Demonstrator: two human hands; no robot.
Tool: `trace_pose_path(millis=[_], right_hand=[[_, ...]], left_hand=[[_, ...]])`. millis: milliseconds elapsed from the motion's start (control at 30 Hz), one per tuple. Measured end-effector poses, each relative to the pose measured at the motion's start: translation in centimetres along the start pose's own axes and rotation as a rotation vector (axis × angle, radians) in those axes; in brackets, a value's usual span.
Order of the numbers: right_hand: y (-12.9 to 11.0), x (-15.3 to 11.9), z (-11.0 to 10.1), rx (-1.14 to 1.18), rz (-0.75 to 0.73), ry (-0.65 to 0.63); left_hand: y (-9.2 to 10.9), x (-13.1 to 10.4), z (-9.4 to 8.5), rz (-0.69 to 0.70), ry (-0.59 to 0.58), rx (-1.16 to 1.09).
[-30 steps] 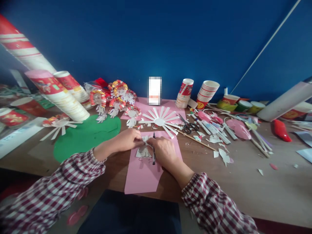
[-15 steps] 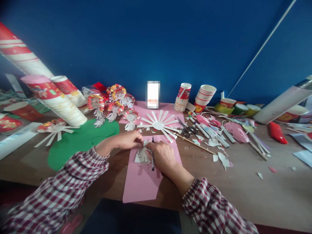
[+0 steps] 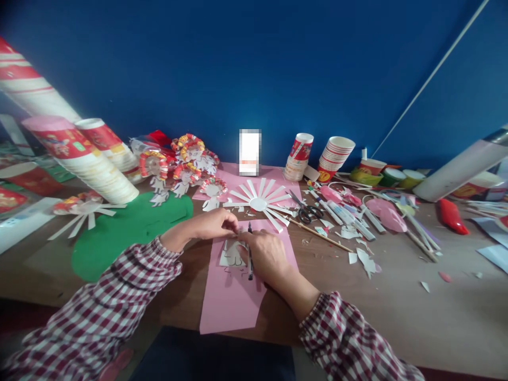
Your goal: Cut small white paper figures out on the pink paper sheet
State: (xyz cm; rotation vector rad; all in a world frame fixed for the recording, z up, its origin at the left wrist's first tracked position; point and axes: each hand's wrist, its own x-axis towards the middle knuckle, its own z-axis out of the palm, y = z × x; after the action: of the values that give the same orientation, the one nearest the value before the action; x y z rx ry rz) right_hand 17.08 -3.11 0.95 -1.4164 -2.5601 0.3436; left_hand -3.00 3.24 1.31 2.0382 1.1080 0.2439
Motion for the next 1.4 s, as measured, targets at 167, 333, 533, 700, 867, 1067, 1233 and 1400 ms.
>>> trace_pose_path(millis=[167,333,533,700,867,1067,1233,1400], right_hand=[[-0.2,0.1,-0.1,-0.003,0.002,-0.012],[-0.1,0.2,0.1,0.001,0.008,-0.004],[0.2,0.2,0.7,-0.002,0.028,-0.002],[0.3,0.1,0.9,0.009,0.026,0.0],[0.6,0.0,1.3,0.011,-0.002,0.036],[0.7,0.0,1.3,0.024,-0.019,0.043],[0.7,0.1,1.2,0.031,-0.039,0.058],[0.8,0.0,1.2,0.053,-0.054,0.071]], left_hand=[[-0.5,-0.2,0.1,0.04,0.011,-0.01],[-1.0,-0.3,0.1,0.067,-0.032,-0.063],[-1.2,-0.4,0.0,0.131,-0.053,-0.041],[-0.8,-0.4,0.1,0.14,0.002,0.033],[-1.0,-0.3,0.0,0.12,-0.021,0.002],[-0.9,-0.4,0.0,0.092,-0.021,0.003],[-0.9,-0.4,0.1,0.097,-0.011,0.039],[-1.6,-0.5,0.1,0.181,-0.011,0.095]])
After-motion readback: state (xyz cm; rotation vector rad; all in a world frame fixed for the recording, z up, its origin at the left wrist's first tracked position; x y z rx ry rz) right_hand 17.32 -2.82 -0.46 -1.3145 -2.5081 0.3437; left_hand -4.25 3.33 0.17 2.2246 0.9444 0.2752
